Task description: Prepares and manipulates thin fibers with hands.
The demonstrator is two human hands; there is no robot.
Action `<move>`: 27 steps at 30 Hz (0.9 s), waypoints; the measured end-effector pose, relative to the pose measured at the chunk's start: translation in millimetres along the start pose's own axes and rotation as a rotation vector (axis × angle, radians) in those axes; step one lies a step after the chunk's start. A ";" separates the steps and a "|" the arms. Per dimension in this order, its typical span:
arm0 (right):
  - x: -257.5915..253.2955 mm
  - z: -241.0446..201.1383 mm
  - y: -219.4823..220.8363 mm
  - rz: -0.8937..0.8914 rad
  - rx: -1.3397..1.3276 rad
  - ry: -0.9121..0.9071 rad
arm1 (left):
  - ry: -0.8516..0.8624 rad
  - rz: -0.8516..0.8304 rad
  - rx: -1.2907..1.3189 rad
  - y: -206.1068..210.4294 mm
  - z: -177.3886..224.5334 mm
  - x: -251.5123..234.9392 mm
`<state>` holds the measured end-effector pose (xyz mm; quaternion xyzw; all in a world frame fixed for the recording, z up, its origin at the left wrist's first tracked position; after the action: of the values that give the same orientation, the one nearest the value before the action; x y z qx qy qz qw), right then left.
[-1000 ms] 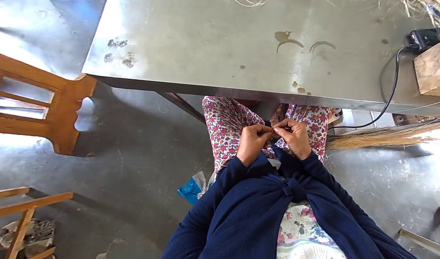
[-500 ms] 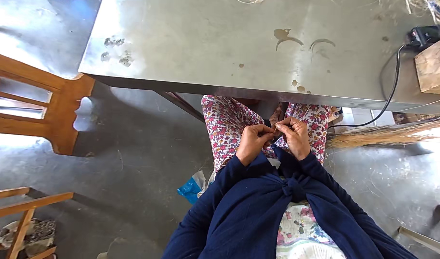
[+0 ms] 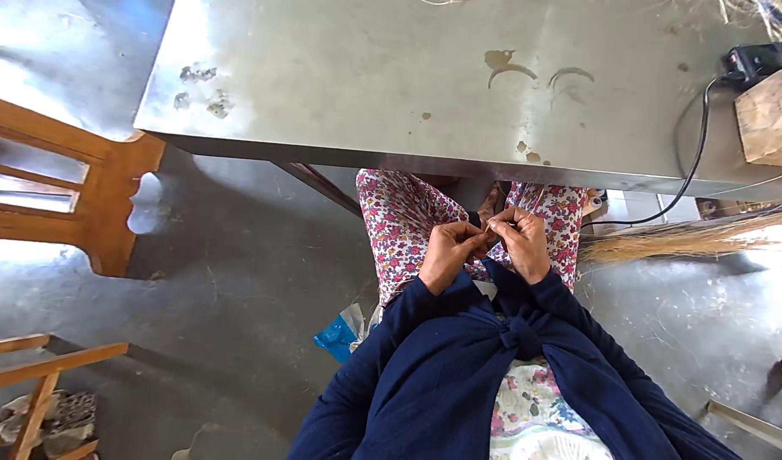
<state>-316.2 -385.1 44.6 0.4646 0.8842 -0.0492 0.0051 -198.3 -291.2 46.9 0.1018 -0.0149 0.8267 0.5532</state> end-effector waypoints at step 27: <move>-3.9 12.7 18.8 -0.261 -0.690 0.184 | -0.093 -0.012 0.411 4.7 -8.9 0.1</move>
<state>-299.0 -378.9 30.6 0.3213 0.8973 0.2930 0.0754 -204.0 -291.8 38.7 0.2506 0.1293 0.8034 0.5245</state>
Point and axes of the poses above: each hand's wrist, its own x-axis away from the middle knuckle, its own y-axis out of the palm, z = x × y, the point moved 6 cm from there along -x, towards the middle knuckle, and after that the axes turned 1 degree about -y, right-handed, at the moved point
